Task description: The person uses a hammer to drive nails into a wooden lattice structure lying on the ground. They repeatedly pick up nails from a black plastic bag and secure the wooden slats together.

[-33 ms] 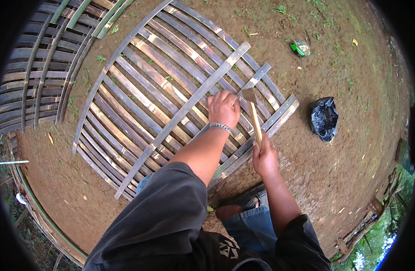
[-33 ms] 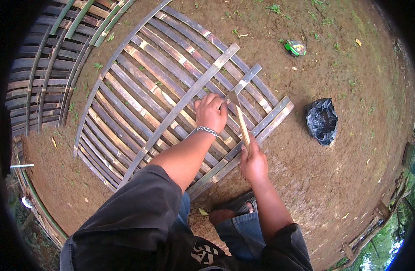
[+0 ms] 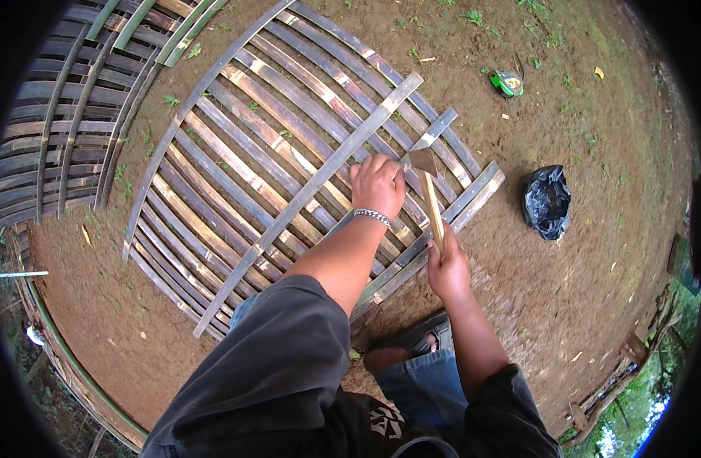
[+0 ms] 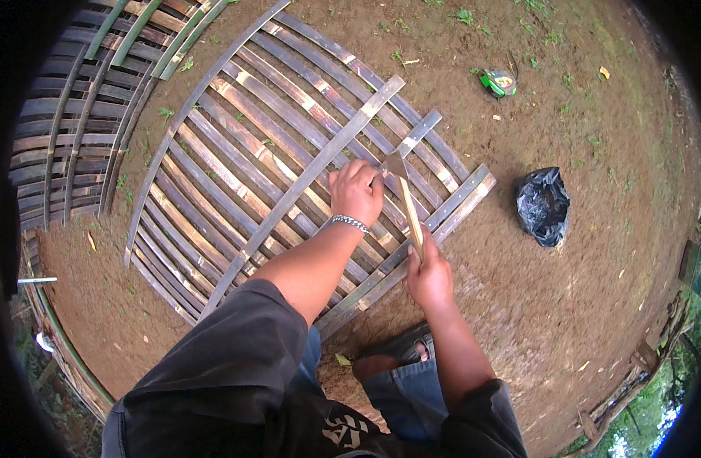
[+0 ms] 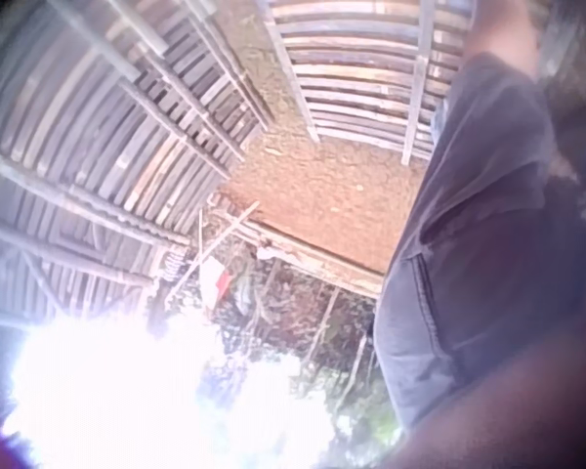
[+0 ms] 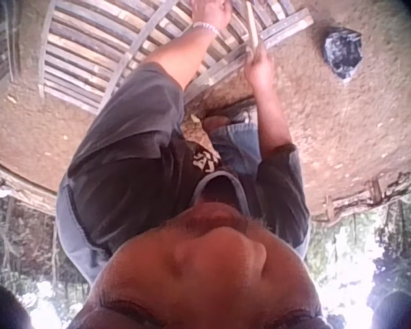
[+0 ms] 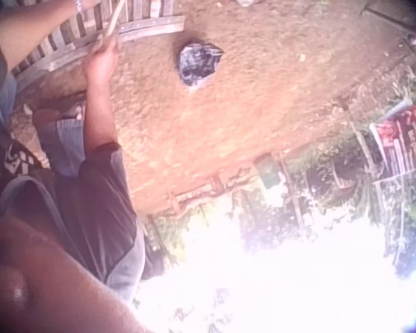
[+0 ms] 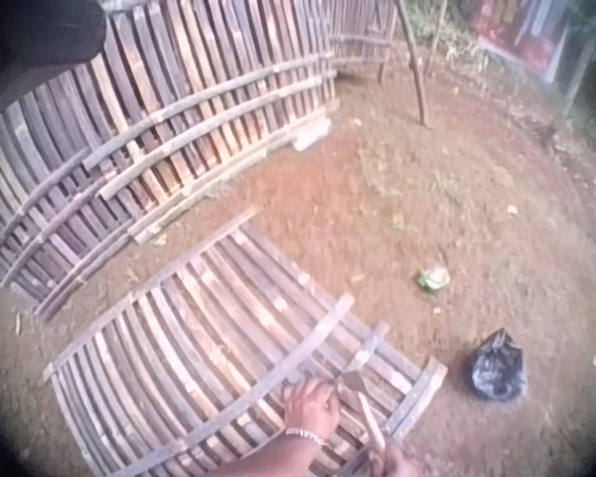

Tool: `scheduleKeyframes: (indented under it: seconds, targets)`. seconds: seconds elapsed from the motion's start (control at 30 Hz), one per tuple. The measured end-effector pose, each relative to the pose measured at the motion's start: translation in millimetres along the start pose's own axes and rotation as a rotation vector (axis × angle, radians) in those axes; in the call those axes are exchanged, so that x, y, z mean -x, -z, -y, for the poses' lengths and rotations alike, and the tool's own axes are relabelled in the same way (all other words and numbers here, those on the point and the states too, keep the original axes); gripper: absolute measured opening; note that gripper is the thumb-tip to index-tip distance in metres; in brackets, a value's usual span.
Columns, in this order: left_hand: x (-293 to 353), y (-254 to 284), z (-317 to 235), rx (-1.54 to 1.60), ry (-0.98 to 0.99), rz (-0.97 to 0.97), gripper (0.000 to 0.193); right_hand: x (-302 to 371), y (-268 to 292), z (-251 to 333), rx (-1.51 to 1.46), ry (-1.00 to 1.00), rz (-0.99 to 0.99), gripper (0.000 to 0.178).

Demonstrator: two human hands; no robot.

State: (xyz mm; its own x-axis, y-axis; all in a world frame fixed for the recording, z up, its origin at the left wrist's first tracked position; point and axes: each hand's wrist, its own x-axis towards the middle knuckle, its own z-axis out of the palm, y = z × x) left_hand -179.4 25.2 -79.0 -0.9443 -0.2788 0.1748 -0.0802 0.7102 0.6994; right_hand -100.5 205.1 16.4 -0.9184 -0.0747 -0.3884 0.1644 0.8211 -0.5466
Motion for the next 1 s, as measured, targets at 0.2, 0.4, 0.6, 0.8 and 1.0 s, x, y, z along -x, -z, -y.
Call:
scheduleKeyframes:
  seconds: [0.2,0.4,0.6,0.8,1.0]
  targets:
    - [3,2,0,-0.003,0.026,-0.003,0.007,13,11,3,-0.071,0.056,-0.122,0.052]
    - [4,21,5,-0.147,0.032,-0.050,0.031,36,34,-3,-0.075,0.017,-0.113,0.053]
    - [-8,15,7,-0.442,0.373,0.062,0.069,27,26,-14,-0.070,-0.011,-0.007,0.053]
    - [-8,16,2,-0.460,0.396,0.081,0.067,1,15,-5,-0.026,0.077,0.095,0.054]
    - [-8,13,4,-0.475,0.387,0.066,0.067,-6,13,-11,0.011,0.221,-0.029,0.052]
